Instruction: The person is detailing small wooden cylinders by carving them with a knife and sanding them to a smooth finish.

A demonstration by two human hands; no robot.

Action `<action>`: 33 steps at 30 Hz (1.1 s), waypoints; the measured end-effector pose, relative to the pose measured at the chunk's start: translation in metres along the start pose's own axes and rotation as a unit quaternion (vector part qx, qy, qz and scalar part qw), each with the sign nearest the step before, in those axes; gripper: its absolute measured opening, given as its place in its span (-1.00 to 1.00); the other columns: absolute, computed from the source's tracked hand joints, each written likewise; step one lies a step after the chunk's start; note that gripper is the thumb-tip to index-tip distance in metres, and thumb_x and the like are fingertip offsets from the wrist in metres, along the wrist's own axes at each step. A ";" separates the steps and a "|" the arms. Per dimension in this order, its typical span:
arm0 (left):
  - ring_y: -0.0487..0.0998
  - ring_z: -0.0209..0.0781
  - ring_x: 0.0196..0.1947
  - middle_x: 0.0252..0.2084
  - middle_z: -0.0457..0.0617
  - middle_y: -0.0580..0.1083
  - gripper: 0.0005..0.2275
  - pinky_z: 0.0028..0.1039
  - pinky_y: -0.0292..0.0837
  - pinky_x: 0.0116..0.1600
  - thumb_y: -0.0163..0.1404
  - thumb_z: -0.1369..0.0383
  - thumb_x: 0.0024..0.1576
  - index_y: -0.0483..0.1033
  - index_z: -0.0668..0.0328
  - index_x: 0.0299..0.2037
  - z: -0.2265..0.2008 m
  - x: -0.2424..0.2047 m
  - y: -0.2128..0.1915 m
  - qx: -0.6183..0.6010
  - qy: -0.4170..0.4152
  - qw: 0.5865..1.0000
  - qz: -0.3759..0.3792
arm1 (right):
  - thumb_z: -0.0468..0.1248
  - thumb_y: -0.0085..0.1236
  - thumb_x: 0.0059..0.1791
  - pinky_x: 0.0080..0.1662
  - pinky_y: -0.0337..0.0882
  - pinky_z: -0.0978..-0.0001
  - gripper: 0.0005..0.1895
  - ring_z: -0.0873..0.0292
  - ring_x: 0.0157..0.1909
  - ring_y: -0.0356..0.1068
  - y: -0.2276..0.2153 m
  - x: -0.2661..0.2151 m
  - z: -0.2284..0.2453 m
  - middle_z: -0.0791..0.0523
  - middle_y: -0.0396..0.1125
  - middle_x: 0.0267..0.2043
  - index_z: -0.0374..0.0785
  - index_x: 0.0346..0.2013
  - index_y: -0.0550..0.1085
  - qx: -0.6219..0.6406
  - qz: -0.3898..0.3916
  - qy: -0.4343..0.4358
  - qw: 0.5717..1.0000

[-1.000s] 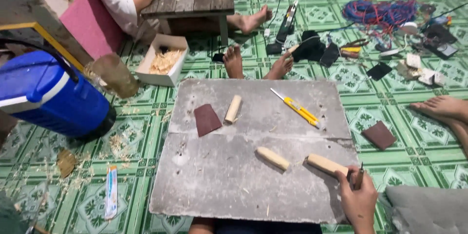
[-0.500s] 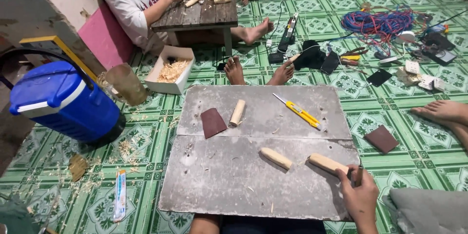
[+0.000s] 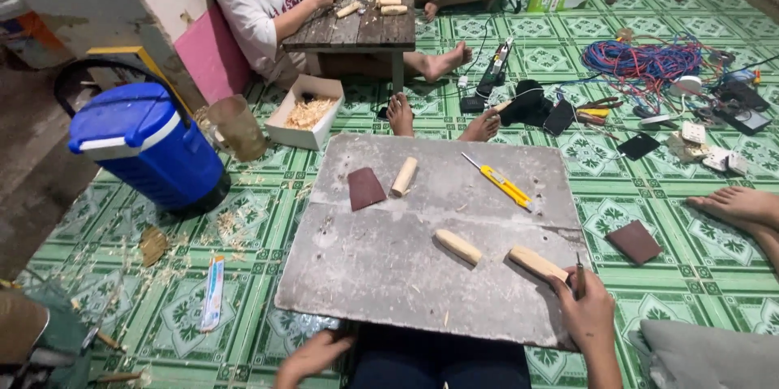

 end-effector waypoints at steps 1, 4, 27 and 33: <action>0.71 -0.18 -0.21 -0.13 0.11 0.69 -0.65 -0.53 0.60 -0.12 -0.02 0.23 0.22 0.66 0.42 -0.05 -0.030 -0.004 -0.014 -0.011 -0.018 1.000 0.013 | -0.23 0.39 -0.13 -0.40 0.25 0.32 -0.69 0.16 -0.51 0.22 0.004 0.003 -0.008 0.12 0.30 -0.48 -0.27 -0.15 0.58 -0.022 0.021 -0.030 0.999; 0.61 -0.09 -0.54 -0.47 0.16 0.64 -0.67 -0.40 0.50 -0.40 -0.15 0.38 0.11 0.71 0.45 -0.33 -0.038 -0.033 -0.104 0.049 0.089 0.961 -0.256 | -0.28 0.39 -0.15 -0.24 0.31 0.21 -0.68 0.05 -0.36 0.27 -0.006 0.006 -0.032 0.07 0.33 -0.44 -0.31 -0.15 0.56 -0.072 -0.022 -0.111 0.991; 0.49 0.31 0.13 0.10 0.43 0.50 -0.35 -0.09 0.40 0.21 0.06 0.03 0.07 0.40 0.38 0.28 -0.156 -0.167 -0.055 0.171 0.103 0.883 -0.424 | -0.19 0.38 0.01 -0.40 0.28 0.29 -0.64 0.15 -0.47 0.27 -0.051 -0.059 -0.029 0.09 0.25 -0.49 -0.35 -0.33 0.37 0.148 -0.026 0.106 0.983; 0.60 0.22 0.00 0.06 0.36 0.53 -0.31 -0.20 0.50 0.08 0.07 0.03 0.04 0.36 0.44 0.27 -0.127 -0.182 -0.058 0.233 0.093 0.880 -0.403 | -0.29 0.33 -0.01 -0.43 0.26 0.39 -0.72 0.23 -0.51 0.20 -0.079 -0.080 -0.029 0.12 0.24 -0.51 -0.49 -0.15 0.56 0.134 0.019 0.108 0.985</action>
Point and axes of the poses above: each hand's wrist, its own x-axis towards the middle knuckle, its own y-axis out of the palm, z = x × y, the point moved 7 cm from there along x, towards the middle knuckle
